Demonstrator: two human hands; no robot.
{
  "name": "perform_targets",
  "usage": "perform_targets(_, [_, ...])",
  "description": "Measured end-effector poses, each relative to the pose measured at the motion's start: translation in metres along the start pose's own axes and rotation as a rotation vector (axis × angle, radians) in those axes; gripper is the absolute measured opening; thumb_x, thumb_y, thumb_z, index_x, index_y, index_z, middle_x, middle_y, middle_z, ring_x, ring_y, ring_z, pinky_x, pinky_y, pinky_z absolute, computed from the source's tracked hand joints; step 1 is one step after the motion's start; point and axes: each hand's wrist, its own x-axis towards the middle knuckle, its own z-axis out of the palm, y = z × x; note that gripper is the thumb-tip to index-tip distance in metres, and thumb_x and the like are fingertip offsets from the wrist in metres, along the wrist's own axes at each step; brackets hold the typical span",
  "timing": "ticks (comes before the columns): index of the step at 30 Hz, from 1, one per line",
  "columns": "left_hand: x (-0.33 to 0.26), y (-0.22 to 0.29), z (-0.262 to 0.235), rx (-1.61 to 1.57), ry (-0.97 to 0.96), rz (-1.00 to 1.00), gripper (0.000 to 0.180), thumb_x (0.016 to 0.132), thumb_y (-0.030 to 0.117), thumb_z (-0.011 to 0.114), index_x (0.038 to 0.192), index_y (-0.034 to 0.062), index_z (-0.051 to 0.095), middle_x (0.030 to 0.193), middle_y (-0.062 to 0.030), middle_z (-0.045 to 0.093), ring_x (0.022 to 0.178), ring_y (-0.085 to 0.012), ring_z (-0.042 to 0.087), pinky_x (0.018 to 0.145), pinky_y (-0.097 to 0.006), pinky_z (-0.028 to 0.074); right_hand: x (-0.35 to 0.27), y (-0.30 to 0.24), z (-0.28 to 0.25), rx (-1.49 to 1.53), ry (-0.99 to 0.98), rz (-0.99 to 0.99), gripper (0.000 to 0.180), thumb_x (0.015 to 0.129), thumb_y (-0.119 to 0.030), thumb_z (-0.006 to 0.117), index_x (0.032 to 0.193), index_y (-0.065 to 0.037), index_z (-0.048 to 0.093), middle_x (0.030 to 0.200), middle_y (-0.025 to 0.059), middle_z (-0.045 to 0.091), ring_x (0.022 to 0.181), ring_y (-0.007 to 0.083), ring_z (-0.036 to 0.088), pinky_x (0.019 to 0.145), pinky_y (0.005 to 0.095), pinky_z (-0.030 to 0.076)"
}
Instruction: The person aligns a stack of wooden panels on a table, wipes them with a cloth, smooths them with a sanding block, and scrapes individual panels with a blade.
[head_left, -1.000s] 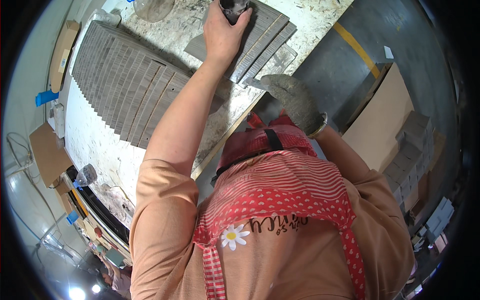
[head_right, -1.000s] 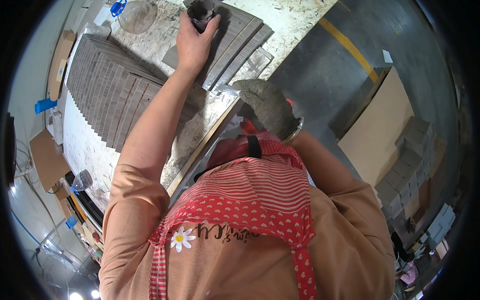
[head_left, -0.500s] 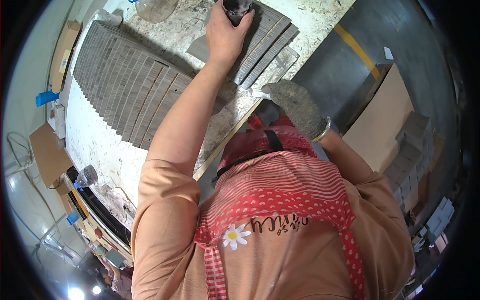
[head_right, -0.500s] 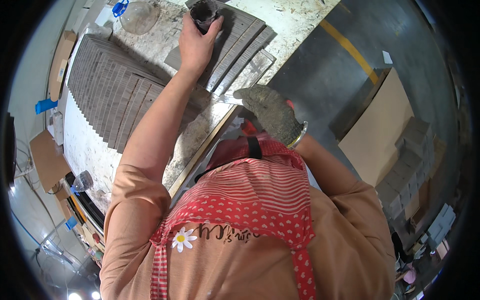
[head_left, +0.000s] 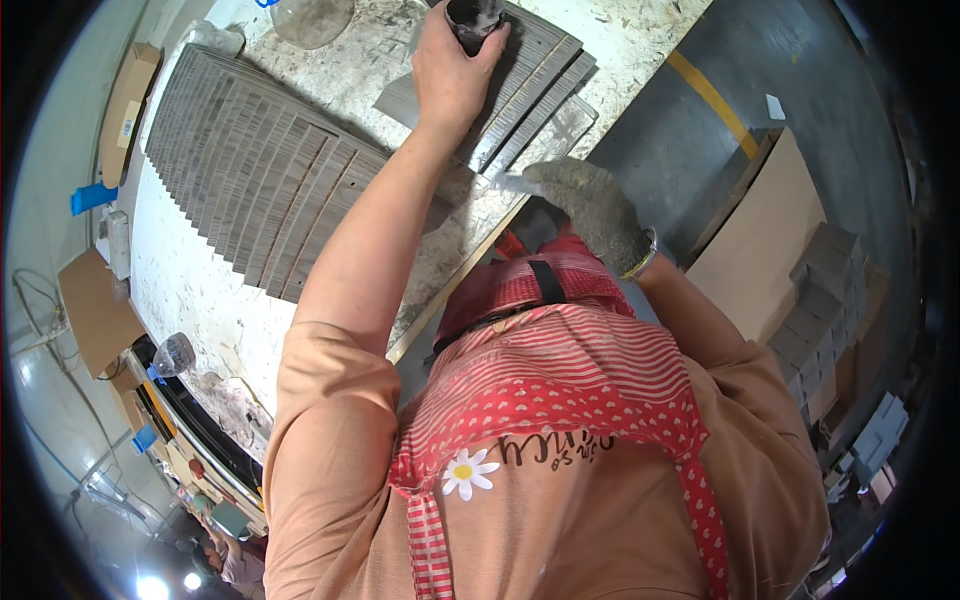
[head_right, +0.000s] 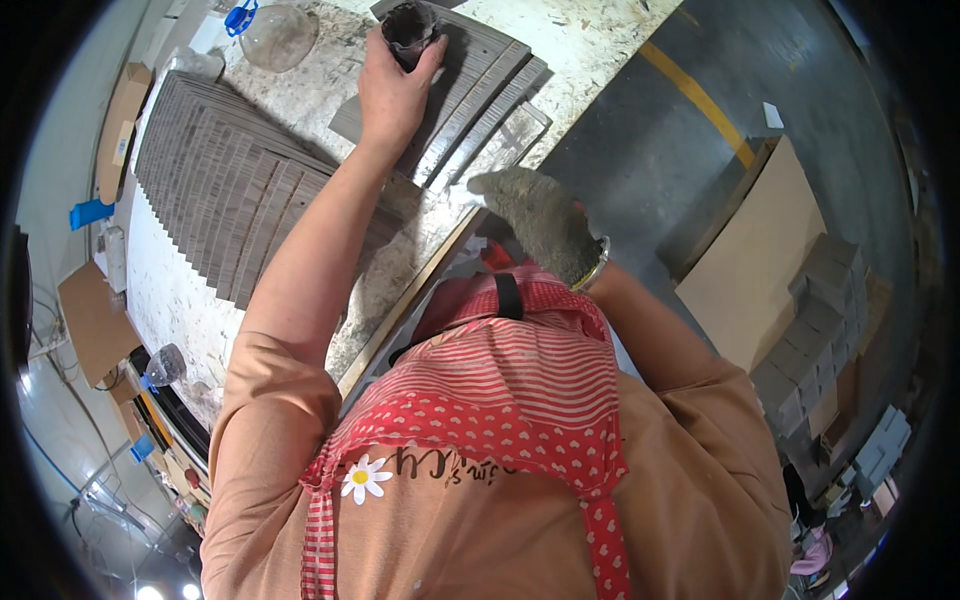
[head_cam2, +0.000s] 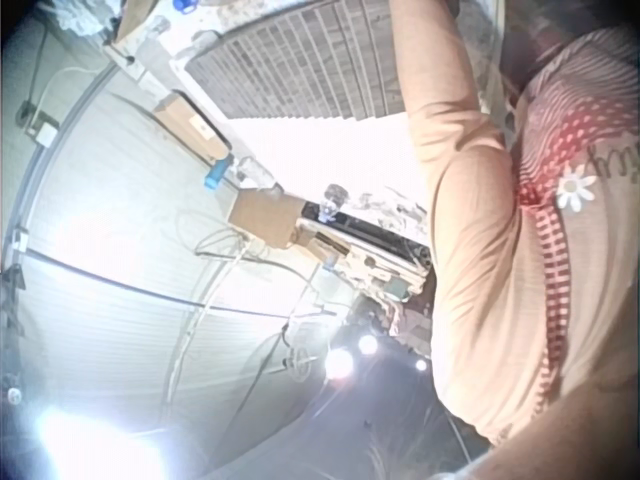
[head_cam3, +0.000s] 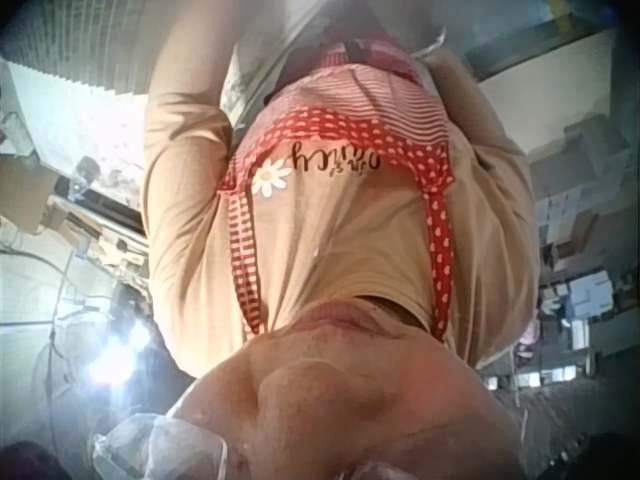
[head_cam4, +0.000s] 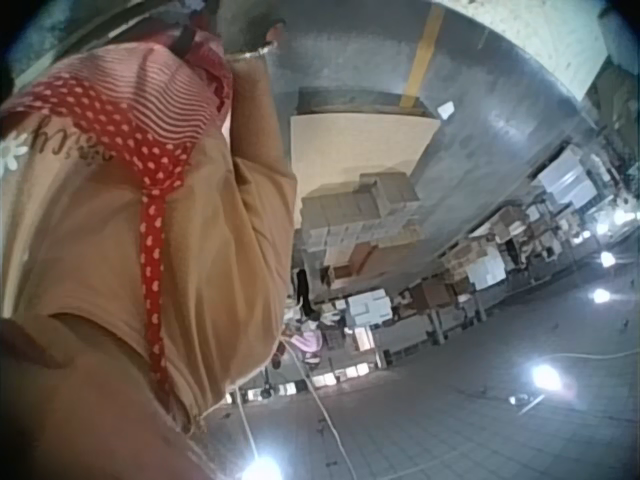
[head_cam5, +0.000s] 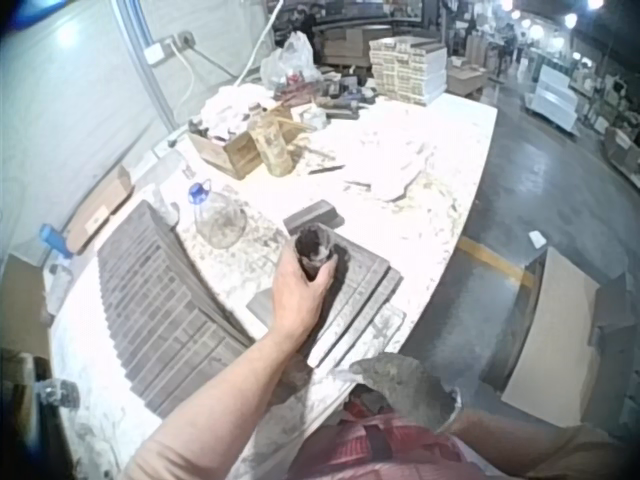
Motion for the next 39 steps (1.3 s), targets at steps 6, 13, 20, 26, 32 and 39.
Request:
perform_targets(6, [0.001, 0.001, 0.001, 0.019, -0.003, -0.007, 0.044, 0.08, 0.018, 0.071, 0.116, -0.0001, 0.053, 0.102, -0.0211, 0.063, 0.095, -0.0343, 0.061, 0.084, -0.039, 0.047, 0.001, 0.005, 0.004, -0.035, 0.033, -0.042, 0.023, 0.085, -0.006, 0.06, 0.107, -0.003, 0.064, 0.102, 0.0129, 0.067, 0.096, 0.0266, 0.063, 0.087, 0.0348, 0.051])
perform_targets(13, [0.001, -0.002, 0.002, 0.046, -0.003, 0.008, 0.045, 0.08, 0.02, 0.071, 0.117, -0.0003, 0.053, 0.104, -0.0214, 0.062, 0.097, -0.0347, 0.06, 0.086, -0.04, 0.047, -0.003, 0.004, 0.012, -0.046, -0.112, -0.011, 0.027, 0.085, -0.004, 0.058, 0.111, 0.0, 0.063, 0.106, 0.0146, 0.064, 0.097, 0.0275, 0.062, 0.087, 0.0343, 0.05])
perform_targets(20, [0.0, -0.002, 0.002, 0.025, 0.017, 0.019, 0.046, 0.08, 0.019, 0.071, 0.117, -0.0015, 0.053, 0.103, -0.0215, 0.062, 0.097, -0.0337, 0.061, 0.086, -0.039, 0.047, 0.007, 0.008, 0.004, -0.068, 0.018, -0.189, 0.032, 0.085, -0.001, 0.053, 0.117, 0.0, 0.059, 0.109, 0.0158, 0.064, 0.098, 0.0286, 0.063, 0.088, 0.0348, 0.05])
perform_targets(26, [0.001, -0.003, 0.002, 0.005, 0.005, 0.013, 0.046, 0.08, 0.019, 0.071, 0.118, -0.001, 0.053, 0.104, -0.0216, 0.062, 0.096, -0.0335, 0.061, 0.085, -0.039, 0.047, 0.004, 0.023, -0.001, 0.219, 0.164, 0.013, 0.024, 0.091, -0.008, 0.051, 0.11, -0.002, 0.064, 0.103, 0.0155, 0.067, 0.094, 0.027, 0.064, 0.085, 0.0339, 0.05])
perform_targets(32, [0.001, -0.001, 0.002, -0.006, 0.006, 0.017, 0.045, 0.08, 0.019, 0.071, 0.117, -0.001, 0.054, 0.104, -0.0218, 0.063, 0.097, -0.0332, 0.061, 0.085, -0.039, 0.047, 0.009, 0.021, -0.005, 0.037, 0.095, -0.005, 0.021, 0.092, -0.01, 0.053, 0.105, 0.0, 0.066, 0.104, 0.0154, 0.066, 0.096, 0.0244, 0.064, 0.085, 0.0328, 0.049])
perform_targets(39, [0.002, -0.005, 0.002, -0.061, 0.013, 0.01, 0.044, 0.08, 0.017, 0.071, 0.116, -0.0016, 0.054, 0.102, -0.0217, 0.063, 0.096, -0.0333, 0.061, 0.085, -0.039, 0.048, 0.01, 0.01, -0.001, 0.217, 0.115, -0.044, 0.022, 0.093, -0.013, 0.053, 0.105, -0.001, 0.067, 0.103, 0.0146, 0.067, 0.097, 0.0217, 0.063, 0.088, 0.0312, 0.048])
